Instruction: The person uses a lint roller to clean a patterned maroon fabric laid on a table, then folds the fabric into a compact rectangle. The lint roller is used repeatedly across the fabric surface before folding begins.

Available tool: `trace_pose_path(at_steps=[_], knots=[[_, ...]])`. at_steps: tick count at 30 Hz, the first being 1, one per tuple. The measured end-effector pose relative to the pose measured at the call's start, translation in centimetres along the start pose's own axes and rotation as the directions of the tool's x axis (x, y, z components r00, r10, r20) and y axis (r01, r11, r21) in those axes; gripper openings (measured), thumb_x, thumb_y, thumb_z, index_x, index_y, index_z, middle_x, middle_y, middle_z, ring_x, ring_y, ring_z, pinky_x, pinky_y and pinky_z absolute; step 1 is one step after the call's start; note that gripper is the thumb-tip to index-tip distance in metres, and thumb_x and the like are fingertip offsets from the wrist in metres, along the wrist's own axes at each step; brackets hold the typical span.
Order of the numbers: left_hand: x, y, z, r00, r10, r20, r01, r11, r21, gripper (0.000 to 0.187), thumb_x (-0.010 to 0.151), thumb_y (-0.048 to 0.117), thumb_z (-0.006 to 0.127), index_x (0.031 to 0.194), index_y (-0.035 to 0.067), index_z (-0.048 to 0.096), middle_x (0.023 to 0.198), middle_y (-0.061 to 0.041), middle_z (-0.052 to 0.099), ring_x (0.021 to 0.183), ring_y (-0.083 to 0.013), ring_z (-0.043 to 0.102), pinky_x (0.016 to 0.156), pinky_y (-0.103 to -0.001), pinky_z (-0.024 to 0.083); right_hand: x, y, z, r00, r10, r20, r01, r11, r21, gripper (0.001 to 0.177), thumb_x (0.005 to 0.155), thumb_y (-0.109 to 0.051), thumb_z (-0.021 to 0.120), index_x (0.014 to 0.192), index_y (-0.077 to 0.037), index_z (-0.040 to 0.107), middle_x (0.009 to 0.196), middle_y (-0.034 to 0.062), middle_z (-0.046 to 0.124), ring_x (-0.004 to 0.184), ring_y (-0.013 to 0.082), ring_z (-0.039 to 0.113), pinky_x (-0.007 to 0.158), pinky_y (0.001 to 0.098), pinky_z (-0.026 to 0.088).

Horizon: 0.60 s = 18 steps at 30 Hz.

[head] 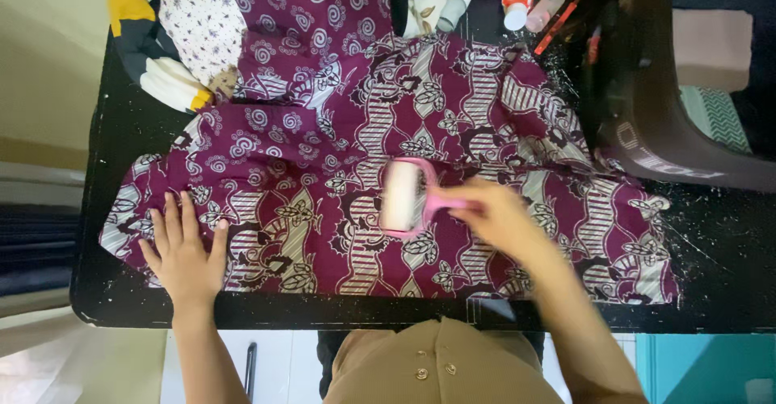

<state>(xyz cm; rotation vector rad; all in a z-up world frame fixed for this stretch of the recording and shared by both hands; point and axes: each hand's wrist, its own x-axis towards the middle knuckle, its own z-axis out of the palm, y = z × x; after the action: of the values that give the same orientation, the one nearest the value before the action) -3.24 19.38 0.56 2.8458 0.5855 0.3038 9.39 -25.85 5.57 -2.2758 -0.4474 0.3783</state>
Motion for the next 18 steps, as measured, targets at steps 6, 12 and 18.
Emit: trace_pose_path(at_steps=[6, 12, 18], knots=[[-0.1, -0.1, -0.1, 1.0, -0.007, 0.019, 0.007, 1.0, -0.001, 0.078, 0.102, 0.06, 0.046, 0.165, 0.016, 0.033, 0.171, -0.013, 0.029, 0.157, -0.0388, 0.021, 0.122, -0.066, 0.01, 4.0, -3.0, 5.1, 0.992, -0.125, 0.01, 0.125, 0.992, 0.01, 0.047, 0.082, -0.008, 0.08, 0.125, -0.027, 0.076, 0.088, 0.0111, 0.067, 0.071, 0.0234, 0.066, 0.068, 0.0382, 0.052], [0.1, 0.2, -0.1, 1.0, -0.011, 0.024, 0.011, 1.0, -0.003, 0.079, 0.101, 0.059, 0.046, 0.166, 0.016, 0.033, 0.171, -0.013, 0.028, 0.157, -0.0392, 0.02, 0.121, -0.066, 0.01, 1.4, 3.0, -0.4, 0.995, -0.088, 0.04, 0.078, 0.978, 0.195, 0.042, 0.082, -0.001, 0.078, 0.121, -0.018, 0.075, 0.093, 0.0054, 0.072, 0.077, 0.0149, 0.068, 0.069, 0.0305, 0.054], [-0.1, -0.2, 0.1, 1.0, -0.001, 0.006, 0.001, 1.0, 0.003, 0.078, 0.102, 0.059, 0.047, 0.165, 0.015, 0.036, 0.172, -0.014, 0.029, 0.158, -0.0399, 0.022, 0.121, -0.067, 0.011, -7.8, 12.2, -11.4, 0.983, 0.182, 0.022, -0.181, 0.983, -0.032, 0.043, 0.081, -0.004, 0.075, 0.121, -0.021, 0.076, 0.096, 0.0026, 0.074, 0.077, 0.0128, 0.068, 0.071, 0.0296, 0.058]])
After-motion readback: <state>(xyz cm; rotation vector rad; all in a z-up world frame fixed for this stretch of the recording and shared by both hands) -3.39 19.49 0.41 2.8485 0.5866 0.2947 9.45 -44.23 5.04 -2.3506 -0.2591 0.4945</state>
